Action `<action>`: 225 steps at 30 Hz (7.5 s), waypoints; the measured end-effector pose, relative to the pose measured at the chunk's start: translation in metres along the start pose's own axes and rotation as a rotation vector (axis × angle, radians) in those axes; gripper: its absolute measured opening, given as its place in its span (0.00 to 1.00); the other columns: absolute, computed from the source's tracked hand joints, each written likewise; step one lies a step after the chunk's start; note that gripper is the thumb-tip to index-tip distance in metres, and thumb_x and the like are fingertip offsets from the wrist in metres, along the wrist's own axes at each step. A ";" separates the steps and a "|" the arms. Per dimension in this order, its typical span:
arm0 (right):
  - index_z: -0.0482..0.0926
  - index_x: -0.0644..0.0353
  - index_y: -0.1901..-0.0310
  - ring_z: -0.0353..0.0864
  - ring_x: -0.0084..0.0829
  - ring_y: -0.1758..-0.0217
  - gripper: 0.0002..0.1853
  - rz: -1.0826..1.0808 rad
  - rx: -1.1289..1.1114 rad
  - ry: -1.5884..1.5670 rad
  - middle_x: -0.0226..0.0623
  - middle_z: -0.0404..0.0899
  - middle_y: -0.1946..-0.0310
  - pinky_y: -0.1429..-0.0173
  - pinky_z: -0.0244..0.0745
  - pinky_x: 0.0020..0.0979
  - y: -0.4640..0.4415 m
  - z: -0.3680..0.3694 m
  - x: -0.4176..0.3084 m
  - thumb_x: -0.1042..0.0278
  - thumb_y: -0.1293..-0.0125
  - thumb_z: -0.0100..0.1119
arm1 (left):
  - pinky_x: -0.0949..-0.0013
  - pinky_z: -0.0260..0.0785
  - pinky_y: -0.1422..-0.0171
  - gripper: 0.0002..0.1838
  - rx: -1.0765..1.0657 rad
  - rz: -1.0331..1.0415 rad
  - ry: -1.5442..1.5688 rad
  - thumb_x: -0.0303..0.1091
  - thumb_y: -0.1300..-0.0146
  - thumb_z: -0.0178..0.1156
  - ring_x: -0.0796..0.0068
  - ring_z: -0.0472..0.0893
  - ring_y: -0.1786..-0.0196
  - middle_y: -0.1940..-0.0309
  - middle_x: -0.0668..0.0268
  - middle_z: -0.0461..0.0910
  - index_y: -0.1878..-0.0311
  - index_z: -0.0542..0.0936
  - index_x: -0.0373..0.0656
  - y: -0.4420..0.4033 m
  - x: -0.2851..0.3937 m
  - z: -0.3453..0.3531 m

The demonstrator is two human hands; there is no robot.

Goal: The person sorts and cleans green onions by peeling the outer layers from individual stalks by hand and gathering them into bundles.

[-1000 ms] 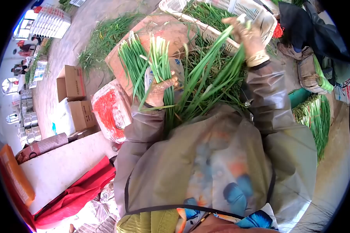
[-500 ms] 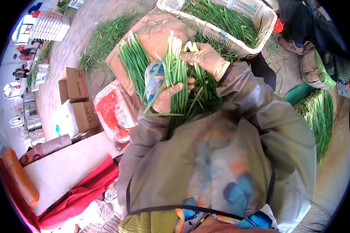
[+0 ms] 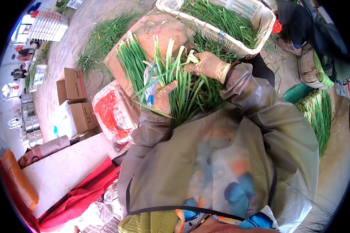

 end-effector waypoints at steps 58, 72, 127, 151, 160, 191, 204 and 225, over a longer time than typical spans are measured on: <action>0.78 0.59 0.55 0.78 0.46 0.57 0.26 0.000 1.017 0.631 0.47 0.80 0.64 0.53 0.71 0.38 0.018 -0.179 0.018 0.43 0.43 0.54 | 0.63 0.70 0.54 0.17 -0.036 0.277 0.174 0.35 0.52 0.65 0.66 0.75 0.59 0.62 0.65 0.74 0.59 0.72 0.44 0.035 0.038 -0.057; 0.80 0.60 0.62 0.67 0.17 0.73 0.11 -0.154 -0.110 -0.507 0.27 0.77 0.70 0.67 0.64 0.20 0.005 0.007 -0.040 0.62 0.41 0.60 | 0.70 0.71 0.59 0.16 0.019 0.079 -0.160 0.28 0.52 0.64 0.71 0.78 0.64 0.66 0.63 0.79 0.58 0.76 0.40 0.009 0.000 -0.021; 0.76 0.66 0.59 0.70 0.18 0.76 0.12 -0.065 -0.065 -0.564 0.29 0.75 0.75 0.70 0.67 0.21 -0.005 0.034 -0.002 0.71 0.45 0.61 | 0.70 0.72 0.58 0.13 -0.054 -0.026 -0.050 0.29 0.44 0.55 0.73 0.77 0.64 0.65 0.63 0.77 0.55 0.74 0.36 -0.012 -0.010 -0.010; 0.72 0.70 0.52 0.69 0.19 0.77 0.22 -0.077 -0.188 -0.433 0.29 0.75 0.75 0.72 0.67 0.21 0.024 0.021 -0.025 0.65 0.45 0.64 | 0.73 0.68 0.68 0.13 0.084 0.044 0.065 0.24 0.46 0.58 0.73 0.75 0.73 0.71 0.63 0.78 0.56 0.74 0.39 -0.025 0.007 -0.044; 0.78 0.65 0.63 0.70 0.22 0.78 0.16 -0.007 -0.113 -0.144 0.30 0.75 0.79 0.71 0.65 0.25 0.005 0.023 -0.006 0.62 0.48 0.64 | 0.74 0.70 0.63 0.24 -0.159 0.235 -0.285 0.24 0.55 0.68 0.78 0.76 0.66 0.65 0.68 0.78 0.52 0.73 0.40 -0.028 0.014 -0.019; 0.78 0.64 0.68 0.69 0.20 0.80 0.10 -0.017 0.247 -0.591 0.28 0.75 0.79 0.75 0.64 0.22 -0.002 -0.010 -0.010 0.68 0.48 0.67 | 0.66 0.73 0.56 0.12 -0.062 0.099 -0.094 0.21 0.50 0.63 0.69 0.79 0.63 0.64 0.61 0.79 0.61 0.76 0.39 -0.023 -0.007 -0.021; 0.77 0.66 0.60 0.68 0.18 0.75 0.11 -0.239 0.216 -0.507 0.33 0.79 0.71 0.71 0.64 0.19 0.012 -0.051 -0.043 0.70 0.43 0.59 | 0.70 0.72 0.61 0.11 0.016 0.334 -0.099 0.17 0.51 0.62 0.69 0.80 0.65 0.69 0.63 0.78 0.64 0.75 0.40 -0.007 0.032 -0.022; 0.75 0.56 0.55 0.76 0.28 0.62 0.16 -0.014 0.260 0.495 0.34 0.79 0.62 0.52 0.72 0.28 -0.006 -0.050 0.000 0.69 0.48 0.62 | 0.76 0.64 0.67 0.13 -0.050 0.263 0.034 0.24 0.48 0.62 0.79 0.70 0.73 0.68 0.66 0.74 0.61 0.70 0.45 0.015 0.032 -0.039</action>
Point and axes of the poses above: each hand's wrist, its own y-axis away from the middle knuckle, its own z-axis out of the palm, x = y × z, the point moved 6 cm from there along -y, towards the middle knuckle
